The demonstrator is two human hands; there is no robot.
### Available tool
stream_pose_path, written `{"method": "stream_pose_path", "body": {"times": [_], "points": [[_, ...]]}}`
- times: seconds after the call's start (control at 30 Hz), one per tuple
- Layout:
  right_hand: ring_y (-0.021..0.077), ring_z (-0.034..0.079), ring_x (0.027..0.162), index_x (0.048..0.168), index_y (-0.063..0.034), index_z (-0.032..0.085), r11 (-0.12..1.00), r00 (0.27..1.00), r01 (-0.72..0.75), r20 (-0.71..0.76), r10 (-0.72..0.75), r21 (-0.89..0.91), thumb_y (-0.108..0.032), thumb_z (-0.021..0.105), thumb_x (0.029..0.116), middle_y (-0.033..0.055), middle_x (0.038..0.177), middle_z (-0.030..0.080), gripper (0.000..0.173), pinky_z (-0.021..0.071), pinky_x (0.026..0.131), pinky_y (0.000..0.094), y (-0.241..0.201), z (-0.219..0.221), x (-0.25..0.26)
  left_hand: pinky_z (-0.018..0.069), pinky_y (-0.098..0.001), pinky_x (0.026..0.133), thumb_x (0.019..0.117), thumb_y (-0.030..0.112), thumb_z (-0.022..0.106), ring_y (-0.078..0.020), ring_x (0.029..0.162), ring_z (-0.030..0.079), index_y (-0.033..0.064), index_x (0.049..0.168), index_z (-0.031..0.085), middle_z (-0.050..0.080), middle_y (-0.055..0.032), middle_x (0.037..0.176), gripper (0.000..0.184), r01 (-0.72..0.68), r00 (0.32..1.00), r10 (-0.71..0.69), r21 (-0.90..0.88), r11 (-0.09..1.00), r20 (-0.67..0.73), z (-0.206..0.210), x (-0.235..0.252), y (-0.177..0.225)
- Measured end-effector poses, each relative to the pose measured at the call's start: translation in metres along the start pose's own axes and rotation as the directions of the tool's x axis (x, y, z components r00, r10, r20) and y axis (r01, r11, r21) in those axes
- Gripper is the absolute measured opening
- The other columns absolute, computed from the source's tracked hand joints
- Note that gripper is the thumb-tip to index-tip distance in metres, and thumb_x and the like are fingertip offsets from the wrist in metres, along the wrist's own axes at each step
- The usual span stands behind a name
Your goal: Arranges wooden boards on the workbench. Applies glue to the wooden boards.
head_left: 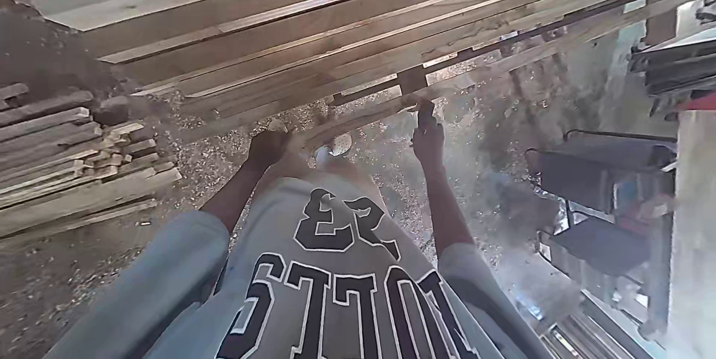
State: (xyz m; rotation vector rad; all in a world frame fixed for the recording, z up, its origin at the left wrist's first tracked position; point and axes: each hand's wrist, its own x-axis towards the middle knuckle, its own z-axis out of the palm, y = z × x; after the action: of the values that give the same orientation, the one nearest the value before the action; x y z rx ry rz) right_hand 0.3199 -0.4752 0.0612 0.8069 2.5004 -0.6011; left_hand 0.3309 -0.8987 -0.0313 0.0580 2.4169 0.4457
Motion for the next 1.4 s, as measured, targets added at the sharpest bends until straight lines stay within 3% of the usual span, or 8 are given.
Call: {"method": "stream_pose_path", "body": {"times": [0.23,0.4,0.67,0.83,1.07,1.17,1.3,1.4], "points": [[0.0415,0.066,0.107,0.143,-0.0014,0.05,0.965,0.947,0.054,0.318,0.032,-0.256,-0.015,0.062,0.0953,0.0317,0.139,0.049,0.052,0.0573,0.088,0.0536,-0.097,0.055,-0.076,0.0527,-0.0687,0.081,0.111,0.051,0.026,-0.0483,0.097,0.07,-0.0025,0.097,0.071,0.072,-0.0279,0.095,0.071,0.05,0.998,-0.052,-0.068,0.996,-0.019,-0.003,-0.004,0.004],[0.0345,0.069,0.106,0.131,-0.0049,0.066,0.978,0.893,0.137,0.447,-0.054,-0.157,-0.021,0.057,0.1006,0.025,0.127,0.063,0.036,0.057,0.093,0.0521,-0.081,0.027,-0.083,0.0521,-0.0697,0.082,0.1097,0.054,0.029,-0.0493,0.098,0.069,-0.004,0.1,0.071,0.071,-0.0294,0.097,0.072,0.066,0.998,-0.066,-0.116,0.991,-0.002,-0.006,-0.006,0.008],[0.0459,0.068,0.096,0.147,-0.0144,0.053,0.919,0.979,0.184,0.148,-0.14,-0.349,-0.015,0.048,0.1046,0.0261,0.141,0.053,0.043,0.0562,0.079,0.063,-0.051,0.013,-0.033,0.0524,-0.0682,0.084,0.111,0.048,0.03,-0.0484,0.102,0.069,-0.004,0.105,0.07,0.071,-0.029,0.101,0.066,0.038,0.999,-0.036,-0.096,0.995,0.028,0.002,-0.007,0.003],[0.0445,0.068,0.105,0.148,-0.0086,0.047,0.905,0.999,0.0,0.036,0.017,-0.425,-0.015,0.046,0.1033,0.0297,0.138,0.053,0.045,0.0578,0.084,0.0583,-0.075,0.012,-0.004,0.0515,-0.0688,0.083,0.11,0.056,0.021,-0.048,0.101,0.069,-0.0029,0.099,0.069,0.071,-0.0283,0.098,0.077,0.095,0.994,-0.087,-0.123,0.988,0.069,-0.003,-0.007,0.008],[0.0369,0.07,0.089,0.125,-0.0017,0.065,0.98,0.913,0.089,0.408,-0.008,-0.18,-0.018,0.056,0.1015,0.0277,0.117,0.063,0.03,0.0583,0.081,0.0556,-0.11,0.053,-0.1,0.0512,-0.0689,0.087,0.1108,0.053,0.02,-0.0484,0.105,0.068,-0.0045,0.101,0.069,0.07,-0.0294,0.102,0.076,0.01,0.988,0.023,-0.213,0.977,0.15,-0.009,-0.006,0.005],[0.0249,0.074,0.086,0.14,-0.0031,0.057,0.997,0.844,0.066,0.536,-0.032,-0.043,-0.019,0.05,0.1066,0.0214,0.121,0.066,0.037,0.0639,0.078,0.0415,-0.112,0.064,-0.138,0.0521,-0.0664,0.086,0.1115,0.049,0.023,-0.045,0.104,0.069,-0.0007,0.105,0.069,0.07,-0.0261,0.102,0.068,-0.043,0.98,0.089,-0.243,0.969,0.18,0.001,0.005,-0.01],[0.0277,0.073,0.095,0.153,-0.003,0.042,0.973,0.934,0.139,0.302,-0.19,0.183,-0.011,0.047,0.1059,0.0263,0.132,0.057,0.048,0.0637,0.082,0.0404,-0.115,0.121,-0.184,0.0509,-0.0642,0.093,0.1068,0.013,0.045,-0.0487,0.112,0.064,0.0022,0.147,0.049,0.065,-0.0294,0.118,0.042,-0.346,0.878,0.363,-0.111,0.932,0.312,-0.003,0.018,-0.016],[0.0336,0.069,0.104,0.155,-0.0083,0.042,0.984,0.977,0.142,0.142,-0.156,0.107,-0.009,0.05,0.1042,0.0278,0.14,0.052,0.052,0.0608,0.088,0.0443,-0.133,0.185,-0.196,0.0495,-0.0638,0.097,0.1121,0.02,0.036,-0.0472,0.114,0.065,0.0014,0.139,0.058,0.067,-0.0288,0.118,0.039,-0.3,0.863,0.369,-0.237,0.924,0.345,-0.012,0.021,-0.018]]}}
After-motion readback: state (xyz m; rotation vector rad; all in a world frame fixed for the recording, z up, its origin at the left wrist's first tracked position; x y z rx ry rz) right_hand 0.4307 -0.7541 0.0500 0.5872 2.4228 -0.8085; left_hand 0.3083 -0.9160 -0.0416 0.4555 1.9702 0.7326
